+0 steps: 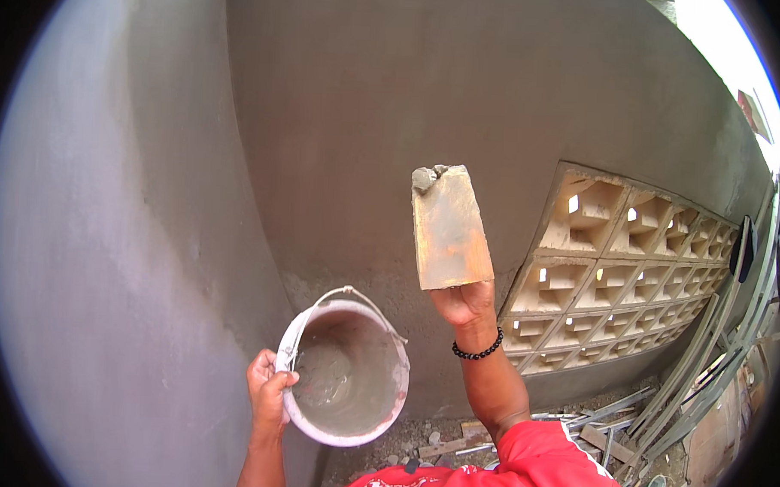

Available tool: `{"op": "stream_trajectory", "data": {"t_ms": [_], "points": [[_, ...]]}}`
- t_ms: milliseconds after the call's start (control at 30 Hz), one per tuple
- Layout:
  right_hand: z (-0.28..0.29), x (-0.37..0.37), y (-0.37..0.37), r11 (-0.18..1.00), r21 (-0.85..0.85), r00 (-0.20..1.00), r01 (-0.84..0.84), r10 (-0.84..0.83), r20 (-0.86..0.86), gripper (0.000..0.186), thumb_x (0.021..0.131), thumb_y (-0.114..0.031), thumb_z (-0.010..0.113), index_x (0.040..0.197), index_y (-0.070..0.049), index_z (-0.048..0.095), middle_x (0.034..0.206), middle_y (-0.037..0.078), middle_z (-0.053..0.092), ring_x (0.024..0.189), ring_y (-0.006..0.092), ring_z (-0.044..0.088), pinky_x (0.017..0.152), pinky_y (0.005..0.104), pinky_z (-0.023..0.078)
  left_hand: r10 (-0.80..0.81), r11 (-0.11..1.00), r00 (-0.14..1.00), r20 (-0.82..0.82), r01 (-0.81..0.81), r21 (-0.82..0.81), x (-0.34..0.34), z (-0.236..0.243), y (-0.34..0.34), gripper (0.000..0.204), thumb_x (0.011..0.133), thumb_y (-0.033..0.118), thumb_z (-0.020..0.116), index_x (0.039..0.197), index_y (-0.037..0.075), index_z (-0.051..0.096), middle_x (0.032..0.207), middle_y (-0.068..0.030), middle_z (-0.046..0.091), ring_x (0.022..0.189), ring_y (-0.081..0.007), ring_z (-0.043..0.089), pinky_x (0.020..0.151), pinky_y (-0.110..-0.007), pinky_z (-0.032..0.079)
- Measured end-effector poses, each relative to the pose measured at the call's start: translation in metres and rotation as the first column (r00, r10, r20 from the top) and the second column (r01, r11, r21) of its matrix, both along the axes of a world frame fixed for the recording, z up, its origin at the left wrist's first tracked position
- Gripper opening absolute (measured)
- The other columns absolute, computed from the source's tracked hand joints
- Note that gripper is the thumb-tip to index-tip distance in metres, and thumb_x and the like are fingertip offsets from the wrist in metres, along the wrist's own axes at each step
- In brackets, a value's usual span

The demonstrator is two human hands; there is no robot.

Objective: The person repeatedly scoops plaster from a bucket with a trowel and applies it to a wall, smoothing the surface. The person also uses a brush to apply a liquid to the wall and continues to smooth the plaster with the trowel.

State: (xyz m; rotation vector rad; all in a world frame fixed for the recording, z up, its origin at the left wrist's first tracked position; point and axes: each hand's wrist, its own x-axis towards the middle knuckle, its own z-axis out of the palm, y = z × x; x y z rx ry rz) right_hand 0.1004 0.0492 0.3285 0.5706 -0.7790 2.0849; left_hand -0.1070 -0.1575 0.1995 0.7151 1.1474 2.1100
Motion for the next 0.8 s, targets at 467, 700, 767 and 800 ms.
{"op": "stream_trajectory", "data": {"t_ms": [467,700,767,800], "points": [[0.348,-0.008,0.069,-0.444,0.439,-0.295,0.781,-0.882,-0.367,0.039,0.087,-0.008,0.061,0.124,0.003,0.050,0.096,0.011,0.063,0.080,0.0125,0.063,0.061,0.0253,0.055,-0.116,0.989,0.982,-0.148,0.100,-0.109,-0.039,0.003,-0.012,0.022,0.054,-0.005,0.059,0.071,0.005,0.048,0.067,-0.0021,0.055,0.059,-0.0083,0.049,0.056,-0.023,0.039],[0.361,-0.073,0.078,-0.951,0.237,-0.749,0.199,-0.303,-0.589,0.038,0.084,-0.003,0.056,0.121,0.005,0.052,0.109,0.023,0.061,0.100,0.0335,0.060,0.087,0.0401,0.049,-0.150,0.980,0.977,-0.148,0.128,-0.151,-0.054,-0.017,-0.003,0.025,0.053,-0.006,0.061,0.072,0.004,0.049,0.067,-0.0016,0.054,0.059,-0.0093,0.049,0.058,-0.023,0.039],[0.358,-0.094,0.090,-0.974,0.200,-0.736,0.110,-0.214,-0.642,0.040,0.082,-0.010,0.059,0.120,0.000,0.053,0.100,0.021,0.063,0.092,0.0350,0.062,0.080,0.0411,0.051,-0.156,0.985,0.972,-0.175,0.140,-0.101,-0.059,-0.023,0.000,0.023,0.054,-0.005,0.063,0.072,0.004,0.050,0.067,-0.0013,0.054,0.060,-0.0089,0.049,0.057,-0.024,0.039],[0.348,-0.110,0.087,-0.960,0.234,-0.664,0.154,-0.276,-0.695,0.041,0.081,-0.010,0.056,0.120,0.001,0.052,0.100,0.023,0.062,0.094,0.0395,0.060,0.084,0.0427,0.049,-0.152,0.987,0.971,-0.183,0.140,-0.081,-0.061,-0.025,0.001,0.023,0.055,-0.004,0.064,0.072,0.003,0.051,0.066,-0.0012,0.055,0.060,-0.0087,0.049,0.057,-0.024,0.039]]}}
